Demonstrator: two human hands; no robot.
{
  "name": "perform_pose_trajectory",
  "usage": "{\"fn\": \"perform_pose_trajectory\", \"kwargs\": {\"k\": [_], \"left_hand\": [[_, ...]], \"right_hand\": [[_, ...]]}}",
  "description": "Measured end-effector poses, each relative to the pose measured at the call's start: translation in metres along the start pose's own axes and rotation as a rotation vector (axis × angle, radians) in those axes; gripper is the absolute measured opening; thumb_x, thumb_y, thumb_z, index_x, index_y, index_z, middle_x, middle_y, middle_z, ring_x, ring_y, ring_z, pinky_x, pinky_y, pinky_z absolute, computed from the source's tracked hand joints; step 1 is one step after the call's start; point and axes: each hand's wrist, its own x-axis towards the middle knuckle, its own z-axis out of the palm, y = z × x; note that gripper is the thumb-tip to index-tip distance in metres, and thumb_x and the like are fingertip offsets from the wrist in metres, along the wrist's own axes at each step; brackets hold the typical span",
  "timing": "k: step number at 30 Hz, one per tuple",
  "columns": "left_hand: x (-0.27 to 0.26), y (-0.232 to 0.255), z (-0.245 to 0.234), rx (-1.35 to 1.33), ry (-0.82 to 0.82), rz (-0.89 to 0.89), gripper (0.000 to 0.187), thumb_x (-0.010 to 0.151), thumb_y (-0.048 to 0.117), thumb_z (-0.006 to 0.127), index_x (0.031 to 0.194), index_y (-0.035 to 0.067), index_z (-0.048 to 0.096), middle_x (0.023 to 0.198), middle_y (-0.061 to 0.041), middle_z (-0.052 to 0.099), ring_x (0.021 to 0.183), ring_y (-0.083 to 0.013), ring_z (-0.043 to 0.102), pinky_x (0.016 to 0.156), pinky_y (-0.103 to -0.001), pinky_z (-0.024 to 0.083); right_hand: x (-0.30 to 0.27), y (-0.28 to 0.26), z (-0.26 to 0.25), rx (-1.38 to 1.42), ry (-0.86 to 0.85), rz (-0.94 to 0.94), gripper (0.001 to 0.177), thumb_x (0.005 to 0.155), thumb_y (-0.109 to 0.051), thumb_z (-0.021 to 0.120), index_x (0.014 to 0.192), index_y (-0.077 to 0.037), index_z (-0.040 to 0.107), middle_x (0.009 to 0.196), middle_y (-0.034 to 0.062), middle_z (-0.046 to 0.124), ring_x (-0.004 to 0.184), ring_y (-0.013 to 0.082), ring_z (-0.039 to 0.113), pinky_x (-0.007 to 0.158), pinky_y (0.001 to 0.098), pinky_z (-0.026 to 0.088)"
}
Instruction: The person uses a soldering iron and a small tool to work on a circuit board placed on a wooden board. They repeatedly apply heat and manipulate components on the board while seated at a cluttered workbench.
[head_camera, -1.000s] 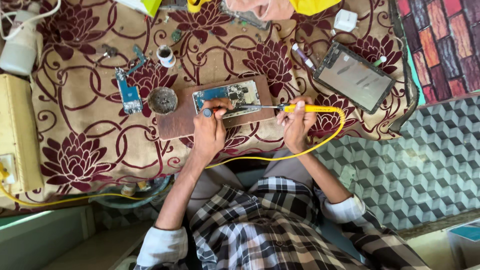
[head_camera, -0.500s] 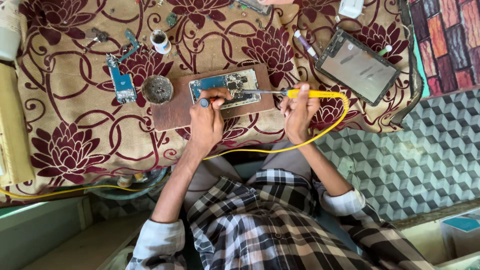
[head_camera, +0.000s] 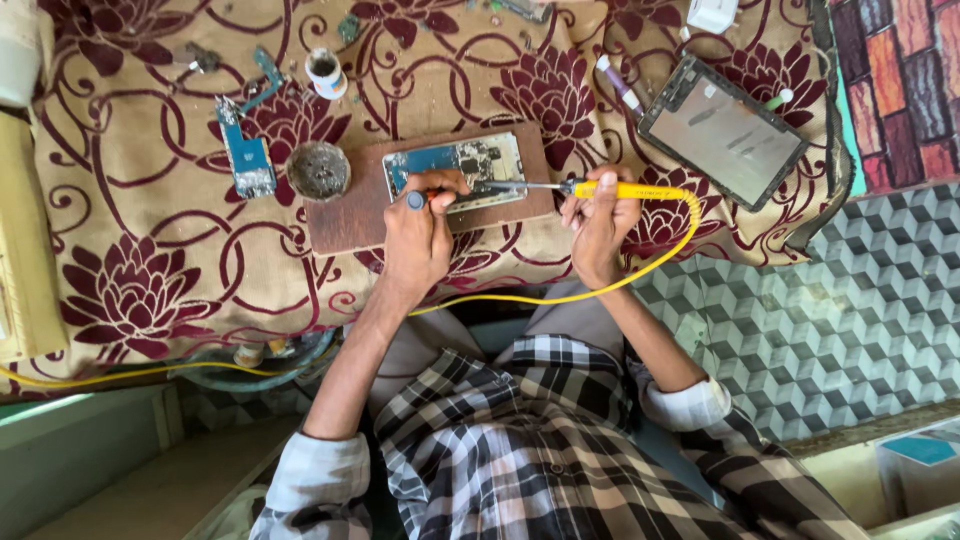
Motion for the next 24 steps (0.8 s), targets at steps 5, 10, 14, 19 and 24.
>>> {"fn": "perform_pose_trajectory", "kwargs": {"k": [5, 10, 14, 19, 24], "left_hand": [[-0.0001, 0.0029, 0.0003, 0.000, -0.004, -0.069, 0.006, 0.112, 0.002, 0.043, 0.110, -0.001, 0.048, 0.103, -0.016, 0.071, 0.075, -0.0251, 0.066, 0.071, -0.034, 0.054], [0.0043, 0.0054, -0.0006, 0.017, -0.002, -0.044, 0.007, 0.110, 0.001, 0.041, 0.110, 0.000, 0.048, 0.102, -0.016, 0.071, 0.070, -0.0237, 0.063, 0.068, -0.034, 0.053], [0.0053, 0.0056, -0.0004, 0.026, 0.002, -0.050, 0.006, 0.109, 0.000, 0.042, 0.109, 0.000, 0.047, 0.101, -0.015, 0.071, 0.066, -0.0229, 0.062, 0.065, -0.033, 0.052], [0.0014, 0.0054, -0.0004, 0.033, -0.011, -0.113, 0.006, 0.108, -0.001, 0.043, 0.108, -0.001, 0.048, 0.101, -0.016, 0.072, 0.062, -0.0235, 0.060, 0.060, -0.033, 0.050], [0.0040, 0.0084, -0.0023, 0.037, 0.014, -0.003, 0.006, 0.110, -0.001, 0.043, 0.111, 0.000, 0.048, 0.102, -0.015, 0.069, 0.073, -0.0270, 0.065, 0.068, -0.035, 0.053]], "right_hand": [[0.0005, 0.0027, -0.0019, 0.008, -0.009, 0.011, 0.030, 0.116, -0.031, 0.043, 0.107, -0.003, 0.050, 0.067, 0.0068, 0.054, 0.054, 0.0105, 0.051, 0.049, 0.0224, 0.037], [0.0027, 0.0058, -0.0031, 0.020, -0.013, 0.007, 0.029, 0.116, -0.029, 0.043, 0.107, -0.002, 0.051, 0.066, 0.0071, 0.056, 0.053, 0.0097, 0.051, 0.047, 0.0224, 0.036], [0.0026, 0.0068, -0.0030, 0.049, 0.013, 0.030, 0.028, 0.115, -0.029, 0.043, 0.107, -0.003, 0.051, 0.068, 0.0074, 0.057, 0.054, 0.0099, 0.052, 0.048, 0.0223, 0.037], [0.0009, 0.0090, -0.0052, 0.044, 0.021, -0.004, 0.029, 0.115, -0.030, 0.044, 0.106, -0.004, 0.053, 0.064, 0.0063, 0.054, 0.051, 0.0091, 0.050, 0.045, 0.0218, 0.035], [0.0000, 0.0077, -0.0017, 0.069, 0.098, 0.041, 0.027, 0.114, -0.029, 0.044, 0.107, -0.004, 0.052, 0.065, 0.0049, 0.054, 0.052, 0.0090, 0.051, 0.046, 0.0217, 0.035]]}}
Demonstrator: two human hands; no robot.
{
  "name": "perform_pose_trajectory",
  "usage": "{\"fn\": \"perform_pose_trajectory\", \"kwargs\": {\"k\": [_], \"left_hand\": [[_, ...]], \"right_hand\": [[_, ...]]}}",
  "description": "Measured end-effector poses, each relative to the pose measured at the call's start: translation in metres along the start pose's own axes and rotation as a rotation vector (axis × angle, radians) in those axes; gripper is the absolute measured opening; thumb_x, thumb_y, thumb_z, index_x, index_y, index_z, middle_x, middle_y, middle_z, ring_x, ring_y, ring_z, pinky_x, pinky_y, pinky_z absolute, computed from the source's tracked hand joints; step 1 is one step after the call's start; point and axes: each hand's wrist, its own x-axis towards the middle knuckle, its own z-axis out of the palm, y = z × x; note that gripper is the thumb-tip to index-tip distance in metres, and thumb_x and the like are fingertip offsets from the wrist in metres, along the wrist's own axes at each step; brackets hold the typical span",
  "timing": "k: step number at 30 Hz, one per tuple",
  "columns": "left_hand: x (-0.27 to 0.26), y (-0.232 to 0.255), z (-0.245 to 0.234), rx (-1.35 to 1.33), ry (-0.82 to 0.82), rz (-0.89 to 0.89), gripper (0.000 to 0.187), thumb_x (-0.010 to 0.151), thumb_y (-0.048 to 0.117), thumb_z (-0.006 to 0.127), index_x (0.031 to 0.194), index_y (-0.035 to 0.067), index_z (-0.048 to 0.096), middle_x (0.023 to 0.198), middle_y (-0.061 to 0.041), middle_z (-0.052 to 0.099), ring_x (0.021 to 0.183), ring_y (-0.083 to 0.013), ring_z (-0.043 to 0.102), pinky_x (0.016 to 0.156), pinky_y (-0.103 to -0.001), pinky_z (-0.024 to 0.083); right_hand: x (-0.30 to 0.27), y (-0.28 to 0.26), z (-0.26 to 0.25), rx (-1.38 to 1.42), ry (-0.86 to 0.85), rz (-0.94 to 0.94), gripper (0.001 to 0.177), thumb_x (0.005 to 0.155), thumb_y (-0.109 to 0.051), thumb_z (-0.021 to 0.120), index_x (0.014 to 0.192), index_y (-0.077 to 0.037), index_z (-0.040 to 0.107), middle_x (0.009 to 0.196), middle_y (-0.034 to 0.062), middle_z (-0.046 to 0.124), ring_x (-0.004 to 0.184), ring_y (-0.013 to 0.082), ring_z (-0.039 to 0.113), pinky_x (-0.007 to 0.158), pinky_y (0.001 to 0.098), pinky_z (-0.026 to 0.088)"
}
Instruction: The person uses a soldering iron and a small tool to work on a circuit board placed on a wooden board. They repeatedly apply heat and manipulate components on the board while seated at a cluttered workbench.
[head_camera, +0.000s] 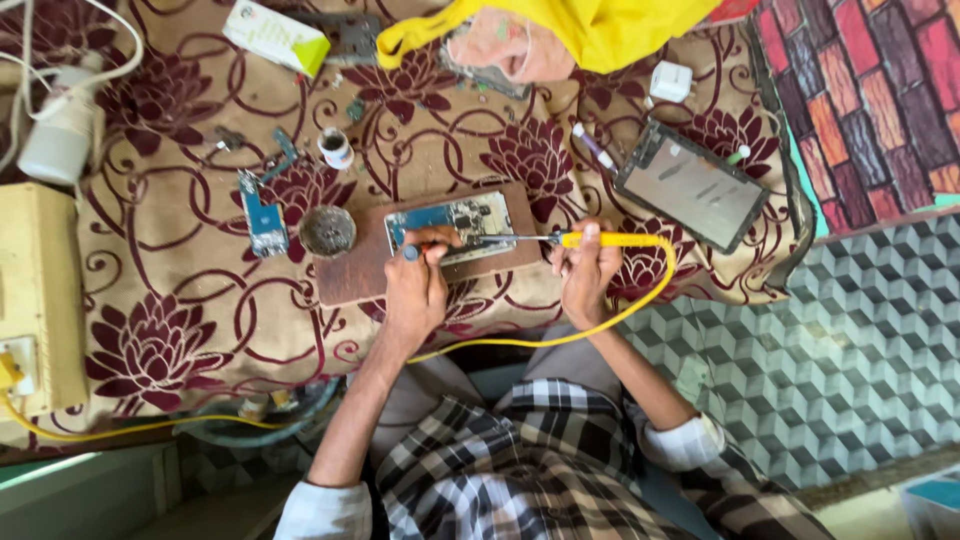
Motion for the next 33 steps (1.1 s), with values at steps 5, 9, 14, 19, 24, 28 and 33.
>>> {"fn": "perform_pose_trajectory", "kwargs": {"k": [5, 9, 14, 19, 24, 28, 33], "left_hand": [[0.0020, -0.0021, 0.0019, -0.015, 0.000, -0.039, 0.006, 0.109, -0.001, 0.042, 0.109, -0.001, 0.048, 0.101, -0.015, 0.072, 0.064, -0.0223, 0.061, 0.061, -0.033, 0.051], [-0.0028, -0.0058, 0.0029, -0.030, -0.019, -0.107, 0.005, 0.108, -0.001, 0.042, 0.107, -0.001, 0.048, 0.100, -0.014, 0.073, 0.055, -0.0185, 0.056, 0.054, -0.032, 0.047], [-0.0017, -0.0080, 0.0042, -0.021, 0.001, -0.039, 0.006, 0.109, -0.001, 0.041, 0.109, 0.001, 0.047, 0.102, -0.013, 0.072, 0.060, -0.0173, 0.059, 0.056, -0.032, 0.050], [-0.0030, -0.0064, 0.0035, 0.006, -0.023, -0.078, 0.005, 0.107, -0.003, 0.043, 0.107, -0.001, 0.048, 0.101, -0.015, 0.073, 0.057, -0.0214, 0.059, 0.056, -0.033, 0.050], [0.0000, -0.0051, 0.0033, -0.008, 0.024, 0.049, 0.006, 0.110, -0.003, 0.042, 0.110, 0.000, 0.047, 0.101, -0.016, 0.069, 0.074, -0.0271, 0.068, 0.068, -0.034, 0.055], [0.0011, -0.0047, 0.0029, -0.017, 0.007, -0.003, 0.006, 0.108, -0.004, 0.042, 0.110, 0.000, 0.047, 0.102, -0.016, 0.071, 0.072, -0.0263, 0.068, 0.067, -0.033, 0.055], [-0.0017, -0.0041, 0.0033, 0.000, -0.023, -0.115, 0.005, 0.106, -0.003, 0.044, 0.108, -0.001, 0.048, 0.100, -0.016, 0.074, 0.058, -0.0249, 0.061, 0.057, -0.034, 0.050]], "right_hand": [[0.0047, -0.0019, 0.0014, -0.048, -0.060, -0.017, 0.028, 0.114, -0.029, 0.042, 0.108, -0.004, 0.052, 0.066, 0.0059, 0.057, 0.052, 0.0080, 0.051, 0.047, 0.0213, 0.036], [0.0028, -0.0035, 0.0019, -0.058, -0.076, -0.013, 0.027, 0.115, -0.027, 0.043, 0.106, -0.003, 0.053, 0.066, 0.0061, 0.057, 0.053, 0.0080, 0.051, 0.047, 0.0215, 0.035], [0.0033, -0.0058, 0.0031, -0.081, -0.096, -0.052, 0.027, 0.116, -0.025, 0.041, 0.106, -0.003, 0.053, 0.065, 0.0055, 0.055, 0.053, 0.0077, 0.050, 0.048, 0.0217, 0.037], [0.0020, -0.0042, 0.0007, -0.089, -0.094, -0.026, 0.027, 0.115, -0.025, 0.040, 0.106, -0.003, 0.052, 0.066, 0.0067, 0.057, 0.053, 0.0078, 0.050, 0.049, 0.0215, 0.037], [0.0041, -0.0005, 0.0010, -0.045, -0.078, -0.026, 0.027, 0.115, -0.026, 0.043, 0.105, -0.002, 0.053, 0.064, 0.0054, 0.054, 0.052, 0.0080, 0.049, 0.047, 0.0216, 0.036], [0.0043, -0.0002, 0.0015, -0.044, -0.067, -0.042, 0.027, 0.115, -0.026, 0.045, 0.103, -0.002, 0.053, 0.065, 0.0027, 0.049, 0.053, 0.0090, 0.051, 0.046, 0.0222, 0.036], [-0.0002, -0.0033, 0.0004, -0.051, -0.044, -0.047, 0.028, 0.114, -0.028, 0.046, 0.101, -0.004, 0.051, 0.063, 0.0009, 0.046, 0.050, 0.0088, 0.050, 0.044, 0.0219, 0.035]]}}
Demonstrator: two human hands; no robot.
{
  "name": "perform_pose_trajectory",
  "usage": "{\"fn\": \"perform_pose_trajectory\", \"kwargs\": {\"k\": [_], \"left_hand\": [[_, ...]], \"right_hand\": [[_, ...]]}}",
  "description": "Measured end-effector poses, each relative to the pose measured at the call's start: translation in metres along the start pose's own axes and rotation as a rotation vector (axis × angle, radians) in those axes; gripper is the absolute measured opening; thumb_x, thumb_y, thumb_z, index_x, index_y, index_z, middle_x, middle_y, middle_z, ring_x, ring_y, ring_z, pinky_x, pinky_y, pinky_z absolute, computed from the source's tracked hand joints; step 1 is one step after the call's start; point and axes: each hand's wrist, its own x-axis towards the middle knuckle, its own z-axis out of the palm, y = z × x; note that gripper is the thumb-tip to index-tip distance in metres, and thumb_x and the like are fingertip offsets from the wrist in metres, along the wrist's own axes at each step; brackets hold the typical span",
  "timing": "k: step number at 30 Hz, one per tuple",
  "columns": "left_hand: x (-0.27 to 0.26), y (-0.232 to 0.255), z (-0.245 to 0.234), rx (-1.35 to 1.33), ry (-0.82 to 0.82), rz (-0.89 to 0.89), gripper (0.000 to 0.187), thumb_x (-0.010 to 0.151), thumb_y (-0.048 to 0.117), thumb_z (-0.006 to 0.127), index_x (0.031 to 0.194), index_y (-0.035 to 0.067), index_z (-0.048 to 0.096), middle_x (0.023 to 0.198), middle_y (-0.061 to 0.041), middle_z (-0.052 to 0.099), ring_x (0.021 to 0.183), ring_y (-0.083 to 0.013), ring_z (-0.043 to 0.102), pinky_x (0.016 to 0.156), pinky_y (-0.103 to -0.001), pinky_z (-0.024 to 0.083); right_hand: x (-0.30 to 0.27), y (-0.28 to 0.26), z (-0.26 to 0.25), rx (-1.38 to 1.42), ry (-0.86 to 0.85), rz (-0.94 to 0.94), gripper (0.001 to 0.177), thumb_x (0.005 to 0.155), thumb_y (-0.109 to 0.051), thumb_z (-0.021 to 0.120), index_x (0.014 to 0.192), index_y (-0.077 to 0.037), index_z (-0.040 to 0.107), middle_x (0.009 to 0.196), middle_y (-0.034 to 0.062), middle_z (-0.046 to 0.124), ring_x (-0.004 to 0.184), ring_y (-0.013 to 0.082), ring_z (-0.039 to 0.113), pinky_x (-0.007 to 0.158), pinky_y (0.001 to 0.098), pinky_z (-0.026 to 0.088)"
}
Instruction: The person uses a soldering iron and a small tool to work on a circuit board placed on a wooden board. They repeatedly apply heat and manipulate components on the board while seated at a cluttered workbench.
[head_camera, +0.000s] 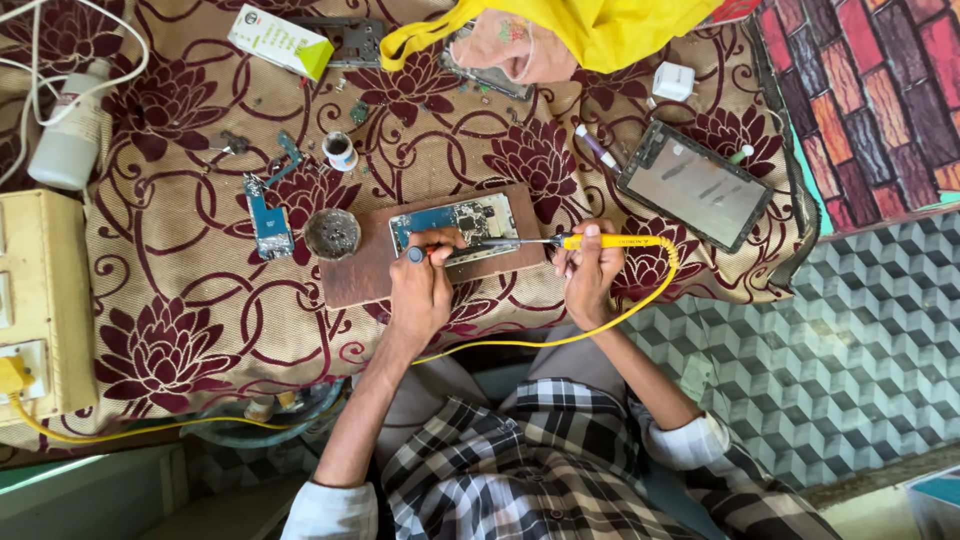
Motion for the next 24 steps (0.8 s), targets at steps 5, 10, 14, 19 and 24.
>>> {"fn": "perform_pose_trajectory", "kwargs": {"k": [5, 10, 14, 19, 24], "left_hand": [[-0.0008, -0.0018, -0.0007, 0.020, 0.008, 0.033, 0.005, 0.107, -0.003, 0.045, 0.109, 0.000, 0.048, 0.101, -0.016, 0.072, 0.064, -0.0261, 0.060, 0.062, -0.036, 0.051], [0.0013, -0.0014, 0.0006, -0.012, 0.027, 0.096, 0.005, 0.109, -0.002, 0.042, 0.110, 0.001, 0.047, 0.102, -0.015, 0.071, 0.073, -0.0249, 0.067, 0.069, -0.034, 0.055], [-0.0011, -0.0039, -0.0007, 0.005, 0.015, 0.082, 0.004, 0.109, -0.001, 0.043, 0.109, 0.000, 0.047, 0.102, -0.015, 0.072, 0.070, -0.0245, 0.066, 0.067, -0.034, 0.054], [-0.0020, -0.0046, 0.0013, 0.000, 0.019, 0.075, 0.004, 0.110, 0.000, 0.043, 0.109, 0.001, 0.047, 0.101, -0.015, 0.072, 0.071, -0.0244, 0.066, 0.067, -0.034, 0.054], [-0.0013, -0.0045, 0.0003, 0.013, 0.002, 0.041, 0.004, 0.109, 0.001, 0.042, 0.108, 0.000, 0.046, 0.101, -0.015, 0.073, 0.065, -0.0240, 0.063, 0.063, -0.035, 0.053]], "right_hand": [[-0.0012, 0.0005, 0.0025, 0.043, 0.070, 0.010, 0.027, 0.113, -0.027, 0.047, 0.100, -0.004, 0.051, 0.062, -0.0010, 0.043, 0.048, 0.0090, 0.049, 0.042, 0.0219, 0.035], [0.0014, -0.0019, 0.0041, 0.072, 0.067, -0.028, 0.028, 0.114, -0.027, 0.047, 0.098, -0.004, 0.050, 0.064, -0.0023, 0.040, 0.048, 0.0090, 0.048, 0.041, 0.0212, 0.034], [-0.0003, -0.0022, 0.0057, 0.075, 0.065, -0.019, 0.028, 0.115, -0.027, 0.046, 0.099, -0.004, 0.050, 0.063, -0.0018, 0.040, 0.047, 0.0086, 0.047, 0.043, 0.0220, 0.034], [0.0026, -0.0050, 0.0052, 0.035, 0.043, 0.002, 0.028, 0.114, -0.026, 0.045, 0.101, -0.002, 0.051, 0.063, 0.0006, 0.044, 0.050, 0.0105, 0.050, 0.043, 0.0230, 0.035], [-0.0010, -0.0057, 0.0054, -0.010, 0.030, 0.025, 0.028, 0.115, -0.027, 0.043, 0.102, -0.004, 0.050, 0.063, 0.0021, 0.049, 0.049, 0.0089, 0.048, 0.044, 0.0210, 0.033]]}}
